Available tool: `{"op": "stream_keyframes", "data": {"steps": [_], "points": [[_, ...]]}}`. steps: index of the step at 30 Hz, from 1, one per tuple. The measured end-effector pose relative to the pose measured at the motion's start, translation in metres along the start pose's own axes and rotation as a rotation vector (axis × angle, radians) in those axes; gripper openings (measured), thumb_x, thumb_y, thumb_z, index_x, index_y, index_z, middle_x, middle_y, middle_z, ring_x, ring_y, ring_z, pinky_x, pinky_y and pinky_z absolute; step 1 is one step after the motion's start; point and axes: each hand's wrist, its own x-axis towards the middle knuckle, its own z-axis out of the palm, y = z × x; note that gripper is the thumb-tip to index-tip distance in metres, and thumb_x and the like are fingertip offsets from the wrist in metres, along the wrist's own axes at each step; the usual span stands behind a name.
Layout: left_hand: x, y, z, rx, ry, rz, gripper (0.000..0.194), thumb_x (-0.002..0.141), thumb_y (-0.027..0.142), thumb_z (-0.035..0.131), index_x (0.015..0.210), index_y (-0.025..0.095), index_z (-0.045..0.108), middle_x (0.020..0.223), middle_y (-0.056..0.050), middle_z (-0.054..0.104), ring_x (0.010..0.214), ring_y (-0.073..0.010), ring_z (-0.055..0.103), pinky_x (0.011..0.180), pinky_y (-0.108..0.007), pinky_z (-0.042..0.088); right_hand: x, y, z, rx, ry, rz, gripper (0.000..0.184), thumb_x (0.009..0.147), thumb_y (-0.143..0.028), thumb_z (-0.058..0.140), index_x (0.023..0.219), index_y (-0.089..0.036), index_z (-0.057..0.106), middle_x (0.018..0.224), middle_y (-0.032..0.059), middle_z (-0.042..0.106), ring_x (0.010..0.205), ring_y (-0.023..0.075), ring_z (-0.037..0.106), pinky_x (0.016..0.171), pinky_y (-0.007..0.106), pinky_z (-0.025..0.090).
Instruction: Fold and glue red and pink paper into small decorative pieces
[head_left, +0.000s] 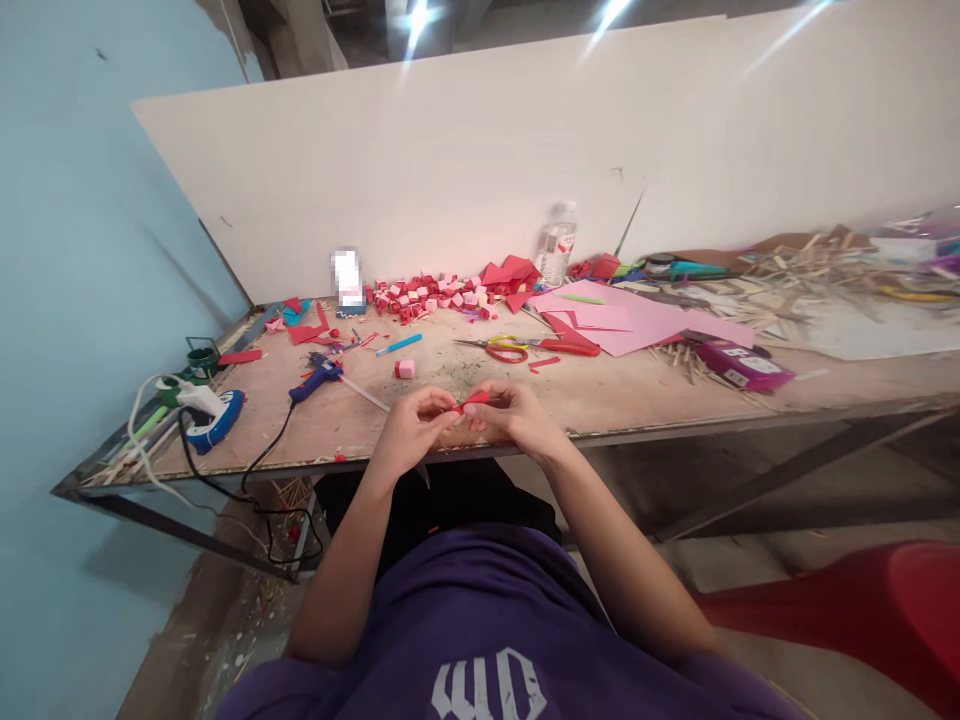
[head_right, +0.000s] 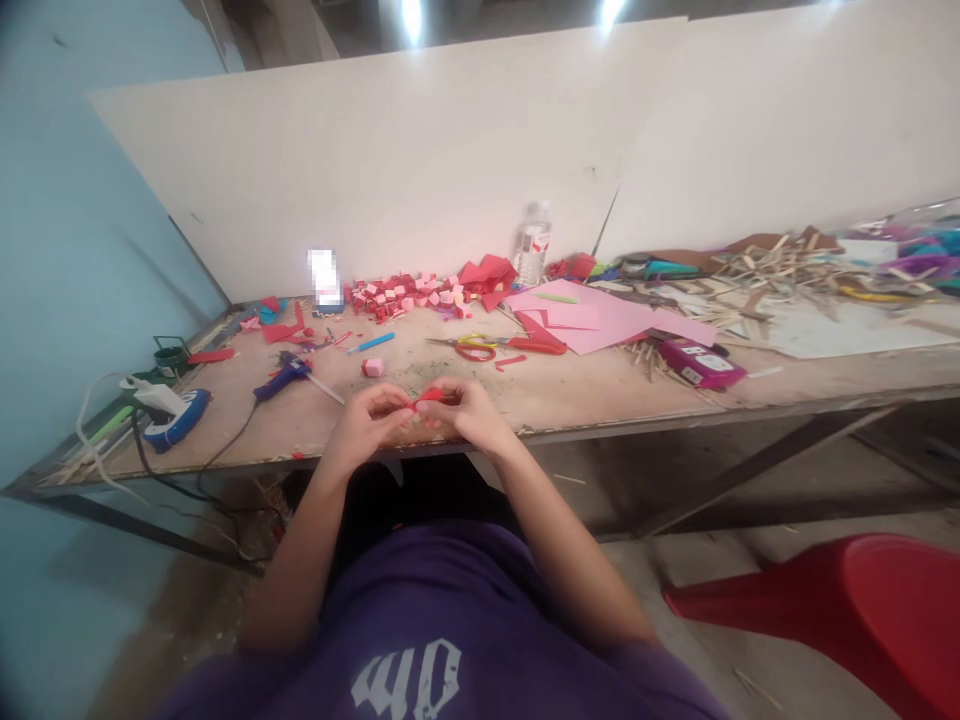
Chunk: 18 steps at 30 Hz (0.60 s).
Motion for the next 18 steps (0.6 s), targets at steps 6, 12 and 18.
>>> {"op": "stream_keyframes", "data": {"steps": [6,12,18], "points": [[-0.001,0.001,0.001,-0.043,0.084,-0.019,0.020,0.083,0.033,0.075,0.091,0.016,0.070,0.085,-0.006,0.076,0.077,-0.0193,0.072,0.070,-0.028,0.057,-0.021,0.017,0.008,-0.232,0.373,-0.318,0.032,0.092,-0.043,0.073,0.114,-0.020,0.073,0.094,0.0077,0.074,0.063,0.0170,0.064,0.062,0.033,0.055],[-0.001,0.005,0.001,-0.060,0.141,0.027,0.017,0.082,0.030,0.074,0.088,0.016,0.067,0.081,-0.003,0.072,0.071,-0.0163,0.070,0.069,-0.026,0.055,-0.061,0.104,0.026,-0.831,-0.100,-0.769,0.017,0.096,-0.026,0.062,0.090,-0.021,0.076,0.075,0.0057,0.074,0.064,0.0180,0.068,0.064,0.029,0.056],[-0.001,0.002,0.003,-0.074,0.113,-0.021,0.014,0.084,0.028,0.072,0.090,0.017,0.068,0.083,-0.003,0.071,0.073,-0.0161,0.070,0.070,-0.026,0.055,-0.031,0.104,-0.029,-0.907,0.144,-0.336,0.036,0.108,-0.042,0.048,0.115,-0.021,0.077,0.123,0.0121,0.074,0.111,0.0244,0.070,0.082,0.033,0.058]]}}
